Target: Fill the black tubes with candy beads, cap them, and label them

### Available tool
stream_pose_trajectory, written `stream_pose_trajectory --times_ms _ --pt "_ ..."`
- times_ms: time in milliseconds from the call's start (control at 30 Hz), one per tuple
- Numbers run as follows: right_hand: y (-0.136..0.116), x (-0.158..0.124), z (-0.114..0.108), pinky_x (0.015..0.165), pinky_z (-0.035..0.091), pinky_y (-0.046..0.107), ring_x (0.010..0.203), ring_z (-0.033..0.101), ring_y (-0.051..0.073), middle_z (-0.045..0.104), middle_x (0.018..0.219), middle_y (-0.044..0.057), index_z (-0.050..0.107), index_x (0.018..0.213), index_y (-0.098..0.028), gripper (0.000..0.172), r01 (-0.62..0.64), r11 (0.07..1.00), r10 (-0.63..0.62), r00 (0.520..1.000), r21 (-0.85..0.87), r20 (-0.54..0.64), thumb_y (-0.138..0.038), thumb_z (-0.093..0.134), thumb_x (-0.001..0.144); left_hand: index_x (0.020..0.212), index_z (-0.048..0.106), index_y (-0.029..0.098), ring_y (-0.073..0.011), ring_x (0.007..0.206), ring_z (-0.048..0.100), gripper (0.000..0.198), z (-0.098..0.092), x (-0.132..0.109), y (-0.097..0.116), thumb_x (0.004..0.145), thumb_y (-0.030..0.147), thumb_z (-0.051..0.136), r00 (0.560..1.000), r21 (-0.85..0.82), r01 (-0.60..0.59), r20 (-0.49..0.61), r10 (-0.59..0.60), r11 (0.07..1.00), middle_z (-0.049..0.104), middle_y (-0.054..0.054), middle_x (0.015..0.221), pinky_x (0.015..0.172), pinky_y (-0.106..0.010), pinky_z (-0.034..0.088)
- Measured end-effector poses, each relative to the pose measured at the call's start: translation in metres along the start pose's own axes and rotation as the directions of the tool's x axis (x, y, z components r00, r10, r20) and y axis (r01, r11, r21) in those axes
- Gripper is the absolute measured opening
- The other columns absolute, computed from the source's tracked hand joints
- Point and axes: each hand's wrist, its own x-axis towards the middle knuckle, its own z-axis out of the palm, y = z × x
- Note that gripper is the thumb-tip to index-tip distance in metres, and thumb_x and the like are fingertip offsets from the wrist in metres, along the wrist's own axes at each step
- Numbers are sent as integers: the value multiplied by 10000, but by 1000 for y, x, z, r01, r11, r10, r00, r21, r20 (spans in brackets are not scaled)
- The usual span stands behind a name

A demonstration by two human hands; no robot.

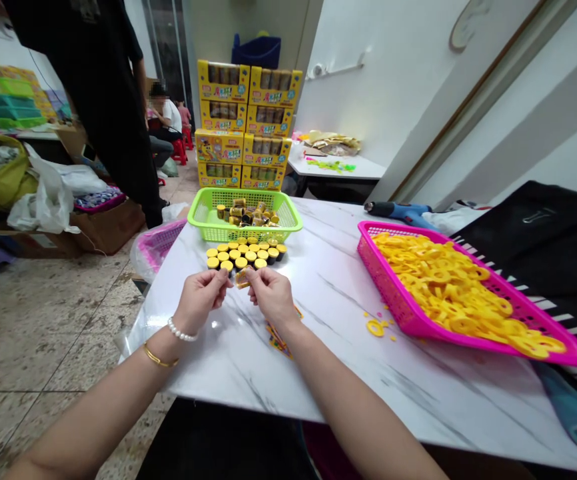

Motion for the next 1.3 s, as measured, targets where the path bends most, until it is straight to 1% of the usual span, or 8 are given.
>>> stream_pose_trajectory --times_ms 200,433,567,700,833,1000,1133,1300 --pt "4 2 -1 428 385 234 435 459 91 542 505 -11 564 614 -186 552 24 1000 -24 1000 0 -16 -714 694 701 666 717 123 -49 386 366 536 1 -4 -2 696 658 735 997 78 -47 -51 51 996 528 16 508 399 -219 245" --pt "15 -1 6 545 431 253 573 511 121 582 636 -2 615 696 -185 409 145 989 -137 980 -42 146 -579 708 756 666 765 135 -96 530 485 378 -3 2 -3 648 508 821 996 116 -39 -69 47 992 640 -30 604 463 -220 312" --pt "17 -3 4 524 330 242 553 412 99 481 570 -30 531 601 -185 421 193 971 -165 968 -142 187 -526 711 768 756 777 125 -70 465 444 337 -5 6 -1 602 412 861 997 71 64 -41 -61 995 632 -9 576 424 -209 275" --pt "12 10 -9 581 383 264 601 480 130 558 630 -3 600 660 -188 418 215 951 -173 966 -222 194 -573 628 819 675 664 136 -51 373 399 326 -7 10 -2 605 380 869 973 -38 226 -36 -228 973 552 31 458 375 -192 185" --pt "12 36 -17 703 427 310 702 522 176 569 709 28 532 638 -210 373 246 786 -372 921 -568 -116 -523 669 787 682 647 125 -40 342 391 312 -8 12 -4 624 344 862 945 -92 328 29 -326 940 594 4 496 353 -185 130" --pt "26 52 -11 686 410 308 719 504 181 577 813 44 457 682 -225 221 205 615 -383 922 -762 -61 -295 659 739 746 717 90 -16 385 402 274 -10 14 -4 596 252 879 924 -153 381 92 -371 912 669 -35 620 356 -163 157" --pt "33 50 -13 687 417 317 728 528 195 608 830 42 550 858 -213 203 165 713 -301 950 -681 -85 -262 632 679 740 730 77 -6 389 364 243 -14 17 -3 608 220 876 927 -203 375 74 -367 905 639 -17 586 347 -156 148" --pt "23 42 -28 684 477 328 666 578 183 616 690 7 579 811 -214 251 122 882 -166 984 -454 -58 -385 682 659 792 717 92 7 381 383 204 -21 23 -3 672 195 844 925 -291 371 30 -379 882 652 -14 649 334 -133 143"
